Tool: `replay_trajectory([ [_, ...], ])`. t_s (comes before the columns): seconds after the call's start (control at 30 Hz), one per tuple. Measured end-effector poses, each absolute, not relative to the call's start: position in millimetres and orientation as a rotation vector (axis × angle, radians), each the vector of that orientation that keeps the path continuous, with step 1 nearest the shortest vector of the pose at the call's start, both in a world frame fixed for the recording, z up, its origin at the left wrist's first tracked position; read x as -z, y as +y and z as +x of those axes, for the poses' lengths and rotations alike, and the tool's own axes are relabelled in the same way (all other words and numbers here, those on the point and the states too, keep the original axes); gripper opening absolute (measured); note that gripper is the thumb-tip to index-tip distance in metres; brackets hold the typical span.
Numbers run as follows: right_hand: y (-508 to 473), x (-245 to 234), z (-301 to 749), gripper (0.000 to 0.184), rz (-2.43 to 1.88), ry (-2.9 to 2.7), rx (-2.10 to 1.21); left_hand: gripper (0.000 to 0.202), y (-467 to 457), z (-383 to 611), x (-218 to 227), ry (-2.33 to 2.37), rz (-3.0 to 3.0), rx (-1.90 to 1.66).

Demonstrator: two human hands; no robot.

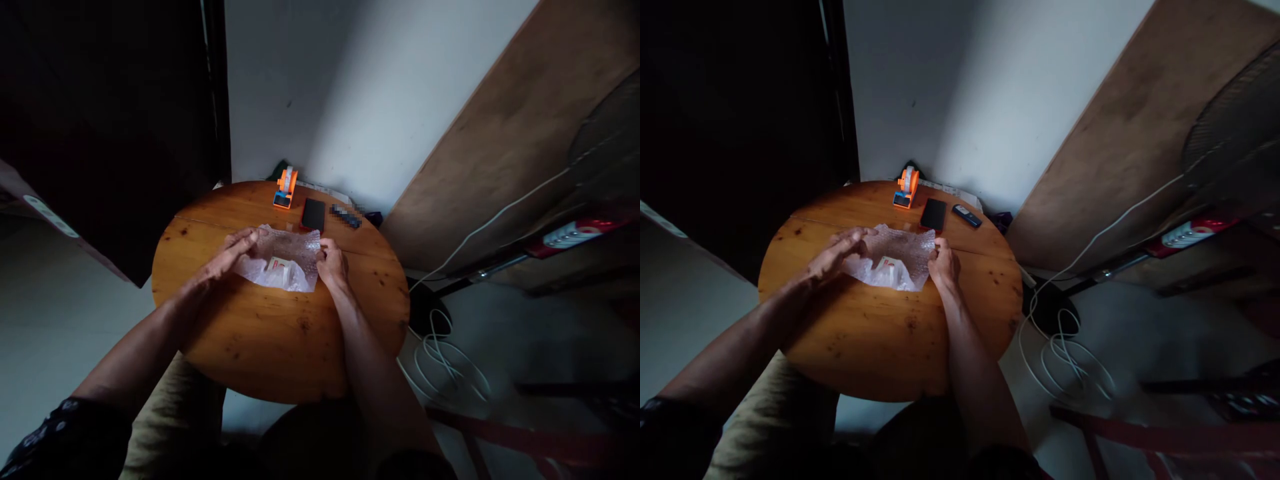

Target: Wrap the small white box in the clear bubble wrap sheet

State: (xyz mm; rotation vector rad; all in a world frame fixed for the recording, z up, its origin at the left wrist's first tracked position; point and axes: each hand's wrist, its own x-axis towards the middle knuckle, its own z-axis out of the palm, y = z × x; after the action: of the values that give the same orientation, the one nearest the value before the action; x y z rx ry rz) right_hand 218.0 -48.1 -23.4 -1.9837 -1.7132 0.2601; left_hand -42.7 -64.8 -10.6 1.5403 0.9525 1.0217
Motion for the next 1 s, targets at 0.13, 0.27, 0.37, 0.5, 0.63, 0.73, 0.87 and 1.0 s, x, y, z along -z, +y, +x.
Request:
replay_trajectory([
  [0.13,-49,23,218,0.031,-1.968,-1.725,-0.259,0.052,-75,-50,-1,0.542,1.415,-0.467],
  [0.27,-51,23,218,0.031,-1.986,-1.721,-0.258,0.039,-82,-47,-8,0.523,1.429,-0.201],
  [0.37,-55,22,219,0.036,-2.029,-1.741,-0.204,0.040,-86,-44,-13,0.540,1.432,-0.265],
  [0.5,-65,13,214,0.036,-1.952,-1.878,0.009,0.048,-89,-45,-16,0.516,1.439,-0.280],
  [0.63,-79,0,199,0.030,-1.698,-2.147,0.110,0.047,-81,-43,-7,0.701,1.451,-0.780],
  [0.73,-86,-5,194,0.027,-1.608,-2.339,0.092,0.038,-74,-37,6,0.938,1.531,-1.059],
  [0.87,-85,-7,204,0.019,-1.737,-2.396,0.037,0.049,-71,-27,22,1.028,1.699,-1.018],
  [1.0,-86,-12,206,0.030,-1.667,-2.343,-0.010,0.091,-75,-22,28,0.926,1.836,-0.857],
])
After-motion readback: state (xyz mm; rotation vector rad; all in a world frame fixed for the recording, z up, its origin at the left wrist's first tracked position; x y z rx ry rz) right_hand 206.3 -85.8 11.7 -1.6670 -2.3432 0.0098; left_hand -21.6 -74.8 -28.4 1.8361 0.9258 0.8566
